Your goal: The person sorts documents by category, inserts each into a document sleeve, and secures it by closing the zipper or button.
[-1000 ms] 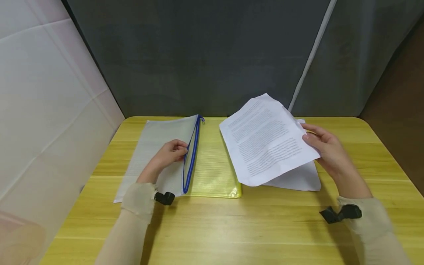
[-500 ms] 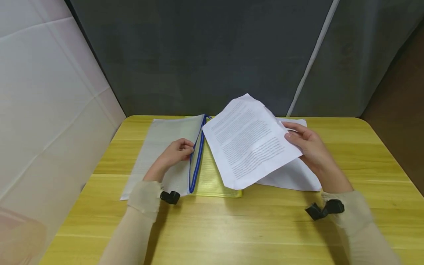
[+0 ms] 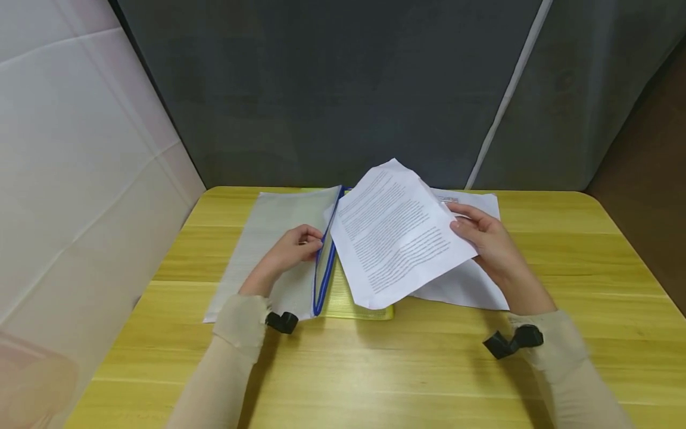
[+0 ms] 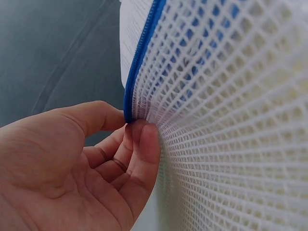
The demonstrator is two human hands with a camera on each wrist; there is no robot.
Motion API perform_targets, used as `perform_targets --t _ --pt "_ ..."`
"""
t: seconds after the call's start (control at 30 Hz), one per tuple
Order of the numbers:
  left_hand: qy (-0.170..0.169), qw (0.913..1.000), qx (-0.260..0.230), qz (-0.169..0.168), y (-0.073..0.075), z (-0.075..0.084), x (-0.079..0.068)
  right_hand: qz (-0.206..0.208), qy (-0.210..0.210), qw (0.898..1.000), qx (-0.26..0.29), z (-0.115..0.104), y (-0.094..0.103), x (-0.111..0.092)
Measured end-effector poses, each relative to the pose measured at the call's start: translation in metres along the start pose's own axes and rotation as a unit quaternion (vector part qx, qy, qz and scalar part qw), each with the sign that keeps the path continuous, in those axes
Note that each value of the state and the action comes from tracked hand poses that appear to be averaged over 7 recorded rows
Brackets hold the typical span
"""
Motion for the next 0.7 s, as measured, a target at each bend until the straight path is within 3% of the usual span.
perform_targets --t 0.27,0.7 --pt "-0.005 0.9999 -0.009 -0.007 -0.005 0.001 -0.003 0.004 -0.007 1.000 0.009 0.010 -0.009 0.001" --pt "-0.016 0.9998 -0.004 -0.011 -0.009 0.006 -0.005 0.047 -0.015 0.999 -0.013 0.028 -0.015 0.002"
Point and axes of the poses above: each hand's wrist, its own x-axis towards the middle knuckle, its own y-axis out of the back of the hand, z = x × y, the point moved 6 cm from there along x, towards the middle knuckle, and after that the axes turned 12 degrees about z, right-handed, at the moved point
